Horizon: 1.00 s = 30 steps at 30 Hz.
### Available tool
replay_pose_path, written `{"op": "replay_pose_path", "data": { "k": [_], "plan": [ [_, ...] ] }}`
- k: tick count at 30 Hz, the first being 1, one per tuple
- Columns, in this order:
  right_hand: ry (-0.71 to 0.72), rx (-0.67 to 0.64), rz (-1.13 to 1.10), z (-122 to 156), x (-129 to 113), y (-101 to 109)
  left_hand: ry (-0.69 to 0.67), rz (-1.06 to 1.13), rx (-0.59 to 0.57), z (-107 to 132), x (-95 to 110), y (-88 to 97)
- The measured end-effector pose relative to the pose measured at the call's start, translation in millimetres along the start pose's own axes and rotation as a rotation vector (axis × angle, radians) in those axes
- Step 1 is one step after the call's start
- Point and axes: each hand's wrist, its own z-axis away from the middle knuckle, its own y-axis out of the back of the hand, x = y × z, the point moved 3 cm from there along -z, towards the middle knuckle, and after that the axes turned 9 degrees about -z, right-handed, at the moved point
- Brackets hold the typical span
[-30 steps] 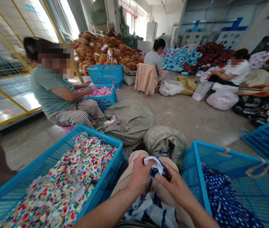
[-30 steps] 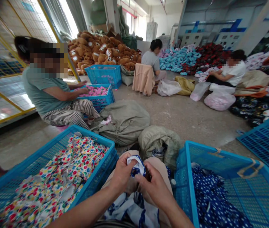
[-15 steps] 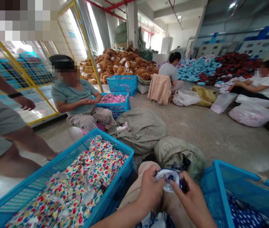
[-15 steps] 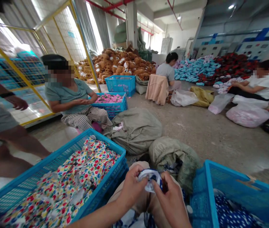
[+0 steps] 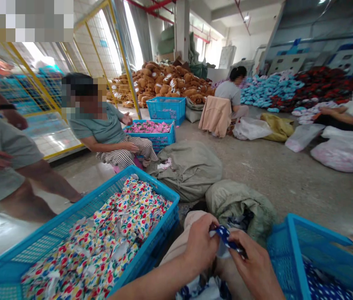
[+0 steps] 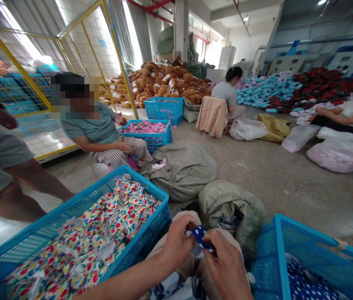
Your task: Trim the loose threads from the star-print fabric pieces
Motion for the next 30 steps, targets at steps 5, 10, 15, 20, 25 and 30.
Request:
{"op": "replay_pose_path", "data": {
  "k": [5,10,15,20,25,30],
  "plan": [
    [-0.176,0.174,0.385,1,2,14,0.122,0.125,-0.029,-2,-5,-4.7],
    [-0.071,0.144,0.351,-3,-5,11,0.117,0.19,0.143,-1,3,6.9],
    [-0.105,0.136,0.074,3,-2,7,-0.071,0.045,0.199,-4,-7,20.8],
    [-0.197,-0.041,-0.383,6,-9,11,-0.315,-0.106,0.172,-5,-13,33.2],
    [-0.375,-0.006,-0.455,-16,-2,19,-0.524,-0.132,0.071,-2,0,28.4],
    [-0.457,-0.156,-0.704,-24,7,1,-0.658,-0.141,0.067,4,1,23.3]
  ]
}}
